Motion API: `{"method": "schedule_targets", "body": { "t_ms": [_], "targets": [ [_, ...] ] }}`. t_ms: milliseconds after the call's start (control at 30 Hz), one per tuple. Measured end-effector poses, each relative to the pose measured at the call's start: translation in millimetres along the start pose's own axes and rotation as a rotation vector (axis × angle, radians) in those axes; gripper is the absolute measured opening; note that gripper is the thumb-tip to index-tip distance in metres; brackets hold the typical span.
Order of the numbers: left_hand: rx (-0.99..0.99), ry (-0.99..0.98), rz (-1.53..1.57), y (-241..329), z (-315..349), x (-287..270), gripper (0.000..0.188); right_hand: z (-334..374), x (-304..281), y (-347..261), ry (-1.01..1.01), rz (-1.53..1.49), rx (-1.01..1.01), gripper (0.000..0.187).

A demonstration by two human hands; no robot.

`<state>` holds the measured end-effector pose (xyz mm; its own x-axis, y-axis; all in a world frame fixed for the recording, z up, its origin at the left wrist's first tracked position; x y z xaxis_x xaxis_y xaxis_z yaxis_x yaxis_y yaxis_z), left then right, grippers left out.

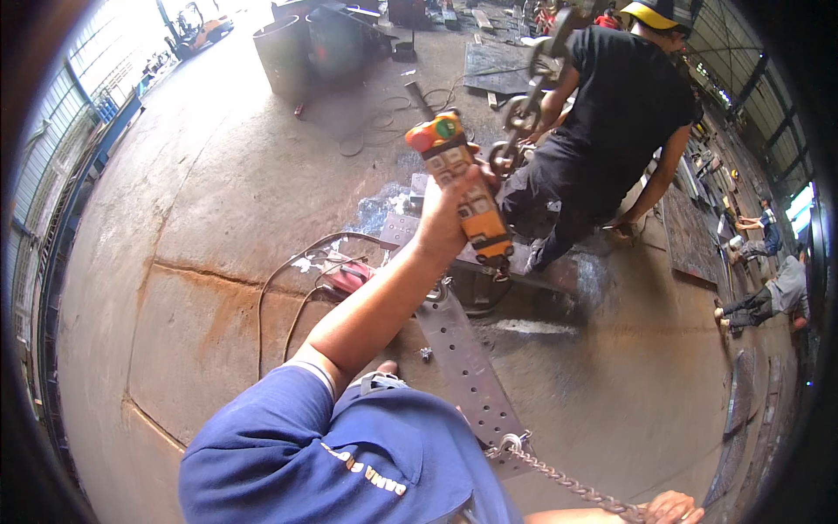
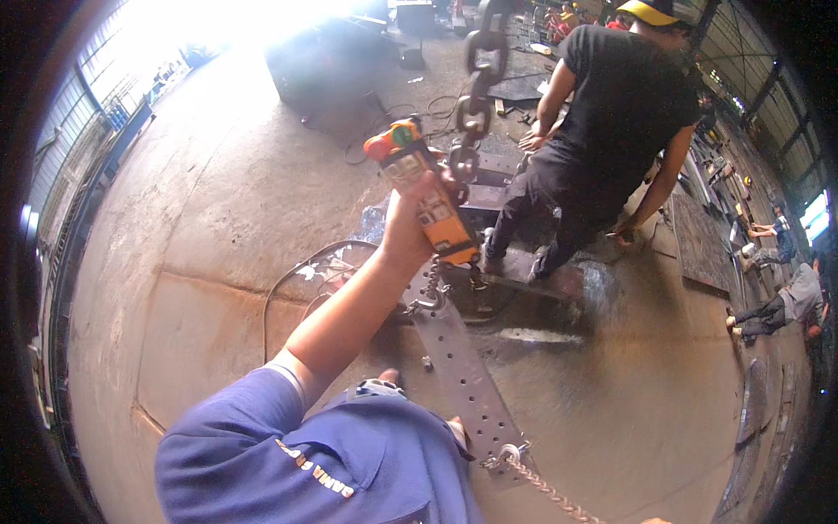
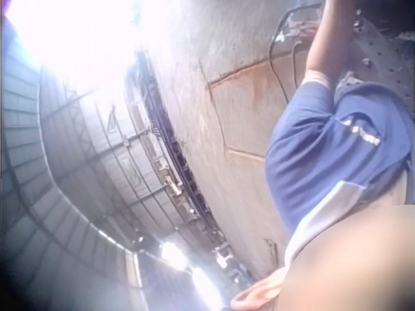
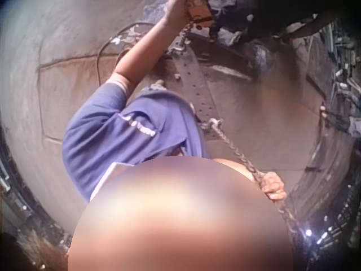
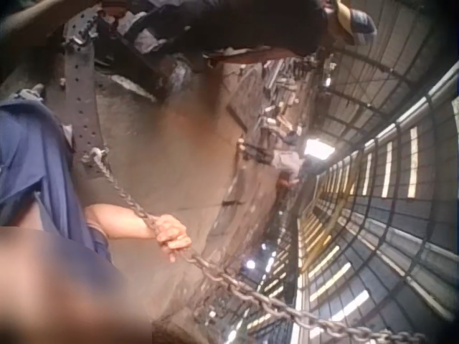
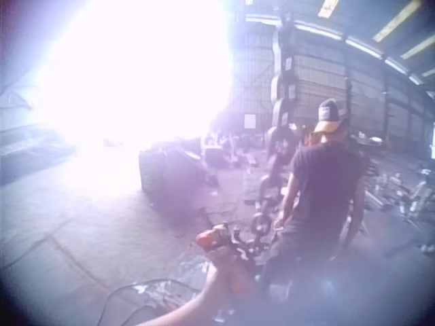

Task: The person uses a handheld remote control to operate an overhead crane, lifting and moving a large metal plate with chains. They guide the suspended plate into position while other workers assist on the floor.

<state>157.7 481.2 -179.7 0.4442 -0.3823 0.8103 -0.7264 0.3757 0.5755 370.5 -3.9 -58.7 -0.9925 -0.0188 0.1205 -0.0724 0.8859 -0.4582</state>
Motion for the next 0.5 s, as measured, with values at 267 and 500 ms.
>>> {"method": "schedule_targets", "body": {
  "t_ms": [267, 500],
  "targets": [
    [-0.114, -0.126, 0.037, 32, -5, -17, 0.03, 0, 40, 22, 0.053, 0.097, -0.017, 0.044],
    [-0.133, -0.046, 0.13, 76, -10, -47, 0.031, 1, 81, 37, 0.036, 0.108, -0.062, 0.045]
  ]
}}
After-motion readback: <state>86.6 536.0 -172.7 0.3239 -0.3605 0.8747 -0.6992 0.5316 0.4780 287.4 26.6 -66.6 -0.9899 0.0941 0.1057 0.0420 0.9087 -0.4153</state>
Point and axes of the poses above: each hand's wrist, its own z-axis away from the middle knuckle, its own x-axis out of the palm, y = z × x, the point moved 2 cm from there along -z, towards the middle knuckle, and after that the axes turned 14 degrees about -x, right-handed, at the moved point
